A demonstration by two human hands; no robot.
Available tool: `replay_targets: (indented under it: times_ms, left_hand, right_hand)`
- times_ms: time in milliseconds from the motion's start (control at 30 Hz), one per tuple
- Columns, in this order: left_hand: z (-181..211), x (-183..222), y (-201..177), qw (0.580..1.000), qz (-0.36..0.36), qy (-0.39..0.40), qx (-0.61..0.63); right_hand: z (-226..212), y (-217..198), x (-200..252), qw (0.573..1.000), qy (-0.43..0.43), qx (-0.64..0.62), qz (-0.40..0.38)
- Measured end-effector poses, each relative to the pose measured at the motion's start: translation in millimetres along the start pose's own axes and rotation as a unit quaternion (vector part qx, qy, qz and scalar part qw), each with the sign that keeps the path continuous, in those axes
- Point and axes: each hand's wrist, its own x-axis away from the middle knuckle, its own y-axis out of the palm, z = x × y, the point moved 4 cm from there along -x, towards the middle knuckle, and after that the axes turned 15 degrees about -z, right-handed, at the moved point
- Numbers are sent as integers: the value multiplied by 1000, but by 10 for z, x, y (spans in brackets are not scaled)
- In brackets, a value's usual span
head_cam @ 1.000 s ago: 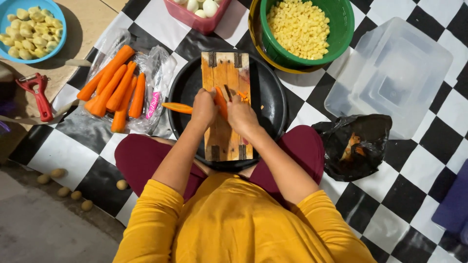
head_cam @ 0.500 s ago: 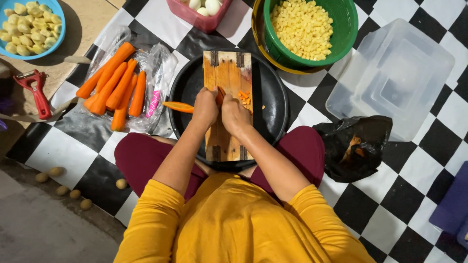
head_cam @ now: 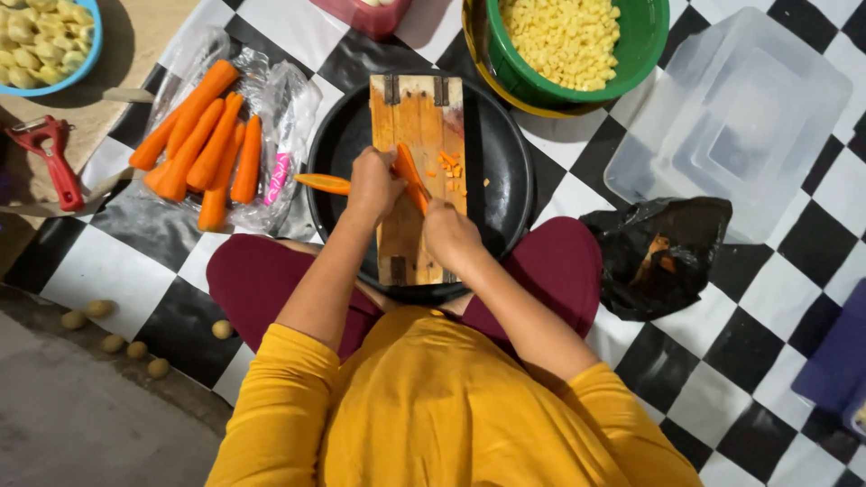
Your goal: Slicing and dicing carrots using a manual wooden slicer and a knife on a floor-level workspace.
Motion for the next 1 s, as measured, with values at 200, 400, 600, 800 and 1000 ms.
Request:
replay_targets:
  times_ms: [200,400,600,800,1000]
  left_hand:
    - [-4,24,15,1000,6,18,5]
    - [-143,-2,164,999,22,21,-26]
    - [127,116,5,997,56,-26,53]
    - [148,122,-79,987,52,-68,138]
    - [163,89,-81,998,58,15,-35]
  right_hand:
    - [690,416,117,998,19,51,-2]
    - [118,45,11,995,-36,57,71]
    - [-263,-186,-394,997,-7,69,29]
    - [-477,-298,-233,999,-8,30,7]
    - [-321,-377,-492,991,-53,120,27]
